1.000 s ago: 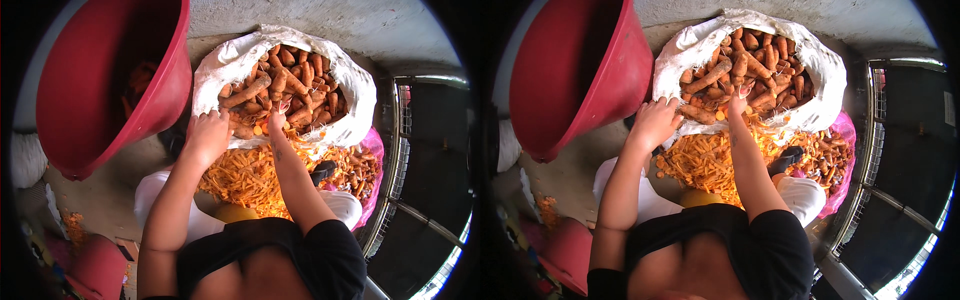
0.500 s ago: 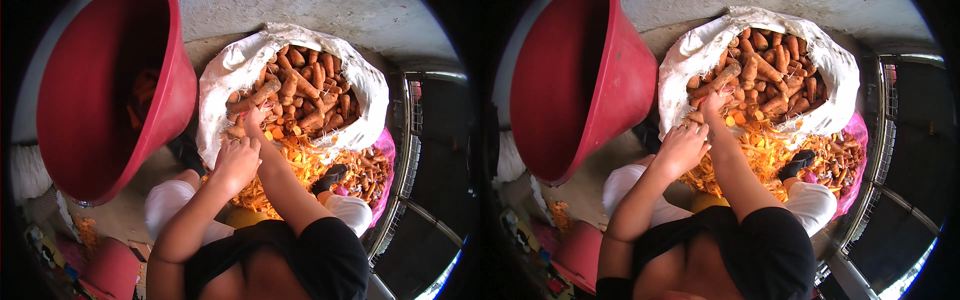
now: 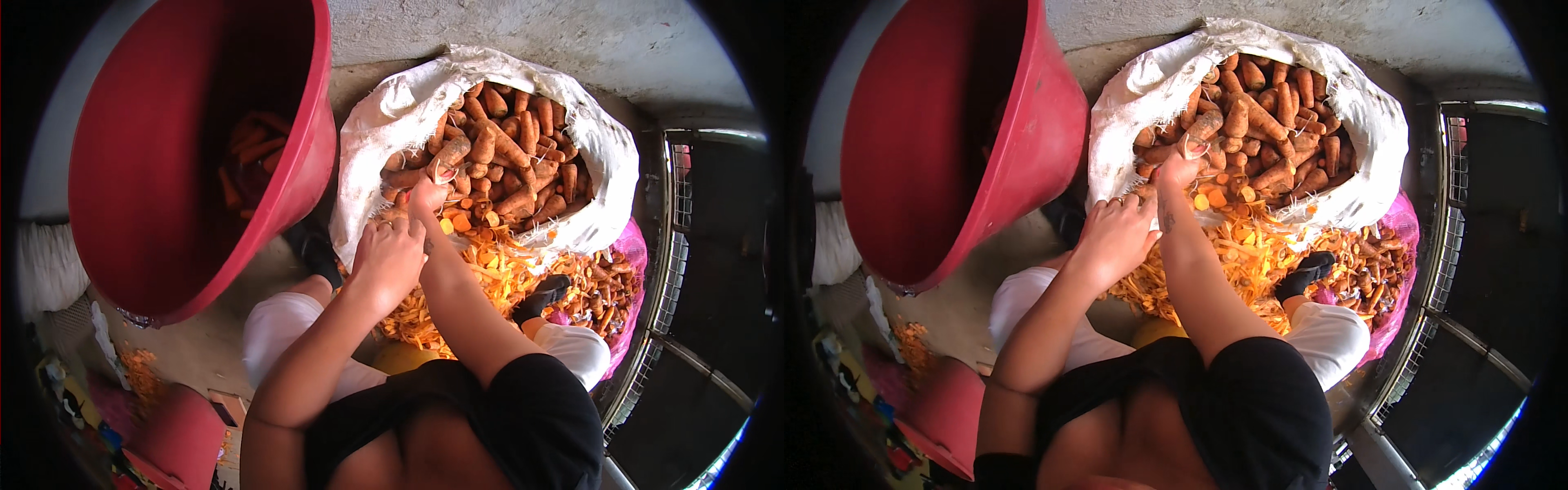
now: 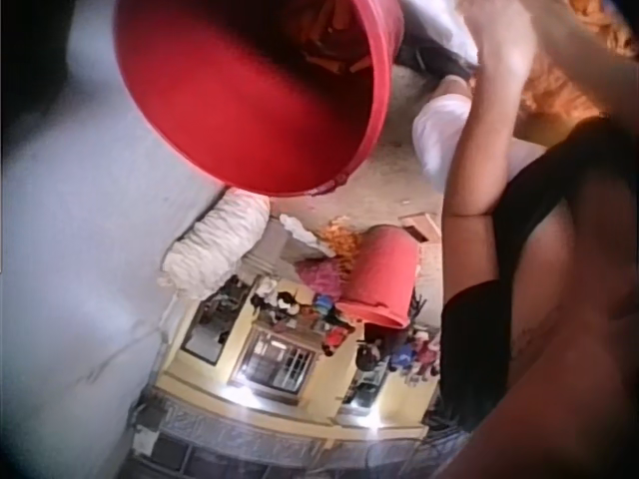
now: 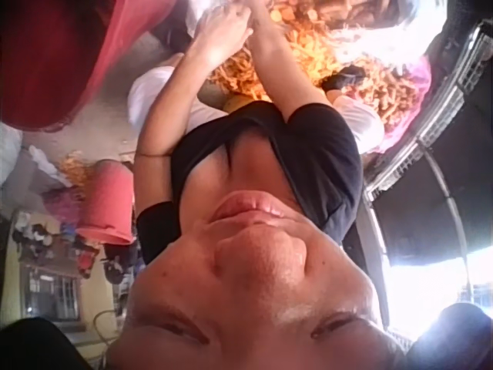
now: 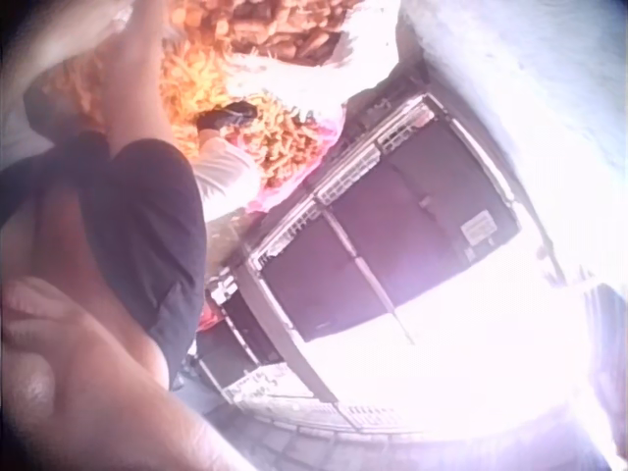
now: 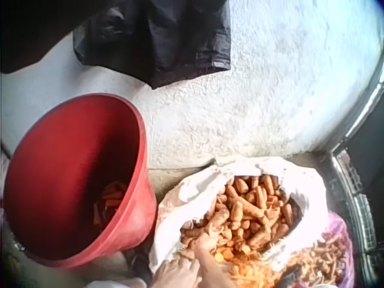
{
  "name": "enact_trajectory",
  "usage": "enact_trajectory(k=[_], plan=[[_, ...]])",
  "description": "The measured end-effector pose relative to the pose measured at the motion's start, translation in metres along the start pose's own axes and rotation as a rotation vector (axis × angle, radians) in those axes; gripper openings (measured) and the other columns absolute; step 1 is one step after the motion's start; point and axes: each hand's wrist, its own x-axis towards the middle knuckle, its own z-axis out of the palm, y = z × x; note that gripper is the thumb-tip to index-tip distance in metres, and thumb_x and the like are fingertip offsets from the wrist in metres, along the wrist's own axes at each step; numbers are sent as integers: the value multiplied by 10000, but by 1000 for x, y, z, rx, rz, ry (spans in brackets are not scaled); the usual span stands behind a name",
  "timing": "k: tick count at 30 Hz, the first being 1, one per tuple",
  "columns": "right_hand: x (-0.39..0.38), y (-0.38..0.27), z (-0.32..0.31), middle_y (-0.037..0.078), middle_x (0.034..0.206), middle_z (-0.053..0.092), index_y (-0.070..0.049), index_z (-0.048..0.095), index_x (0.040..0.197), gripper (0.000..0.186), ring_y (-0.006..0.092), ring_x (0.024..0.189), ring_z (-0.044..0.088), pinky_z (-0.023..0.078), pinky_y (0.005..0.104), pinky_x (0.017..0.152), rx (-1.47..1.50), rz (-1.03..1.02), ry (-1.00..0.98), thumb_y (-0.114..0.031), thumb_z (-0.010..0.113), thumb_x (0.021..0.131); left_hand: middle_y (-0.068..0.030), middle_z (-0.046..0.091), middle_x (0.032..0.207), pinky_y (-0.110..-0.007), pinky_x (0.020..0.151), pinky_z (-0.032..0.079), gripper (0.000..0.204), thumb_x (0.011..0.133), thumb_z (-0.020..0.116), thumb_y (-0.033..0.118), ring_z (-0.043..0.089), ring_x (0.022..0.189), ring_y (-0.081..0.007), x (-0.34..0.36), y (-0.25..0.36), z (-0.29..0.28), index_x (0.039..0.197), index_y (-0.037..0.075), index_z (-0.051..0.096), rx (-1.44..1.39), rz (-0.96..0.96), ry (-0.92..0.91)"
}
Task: The recorder is sitting on the floor peeling carrots into a pile.
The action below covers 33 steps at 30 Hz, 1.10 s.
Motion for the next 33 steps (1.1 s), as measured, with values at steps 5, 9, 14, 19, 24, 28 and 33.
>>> enact_trajectory(k=[5, 9, 14, 19, 24, 28, 33], plan=[[22, 3, -50, 199, 927, 674, -69, 616, 1141, 464, 371, 860, 644, 497, 430, 742, -177, -193, 8, -303, 713, 752, -183, 608, 991, -449, 822, 458, 370, 861, 594, 255, 619, 912, -345, 3, 1, -8, 1131, 11, 528, 4, -8, 16], [38, -12, -96, 88, 900, 696, -9, 647, 1037, 374, 183, 822, 653, 490, 307, 754, -107, -392, -24, -234, 743, 754, -192, 605, 1029, -458, 864, 446, 361, 867, 590, 258, 608, 966, -347, 12, 6, -17, 1130, 18, 532, -11, -35, -7], [13, -65, -179, 126, 883, 674, -27, 605, 1090, 348, 199, 801, 653, 488, 312, 693, -23, -738, -203, -236, 695, 827, -198, 572, 1136, -474, 954, 380, 515, 807, 658, 307, 549, 1077, -365, 8, 2, -27, 1208, 29, 494, 4, -67, -32], [-67, -178, -295, -36, 673, 566, -36, 618, 885, 149, 43, 583, 490, 399, 220, 537, 112, -806, -461, -97, 731, 810, -249, 293, 1452, -494, 1094, 254, 1098, 661, 774, 470, 327, 1338, -379, 4, 37, -27, 1483, 118, 137, -206, 215, 219], [-122, -207, -349, -57, 608, 494, -34, 612, 1009, 199, 30, 486, 414, 324, 201, 431, 228, -660, -559, -192, 652, 894, -93, 647, 999, -294, 835, 485, 653, 763, 765, 310, 629, 901, -168, 8, 89, 2, 1293, 58, 480, -1184, 493, 55], [-121, -182, -404, -70, 573, 443, -13, 587, 1142, 343, 39, 454, 368, 299, 231, 406, 275, -681, -435, -295, 461, 992, -66, 602, 837, -270, 654, 526, 519, 896, 558, 463, 617, 753, -128, -6, 102, 27, 1224, 65, 501, -1881, 302, -387], [-118, -119, -481, -37, 678, 480, -32, 535, 1275, 392, 38, 563, 436, 378, 206, 523, 24, -673, -382, -269, 526, 962, -109, 598, 870, -355, 689, 566, 587, 917, 464, 553, 652, 739, -218, -35, 122, 43, 1154, 18, 506, -2241, 343, -487]])
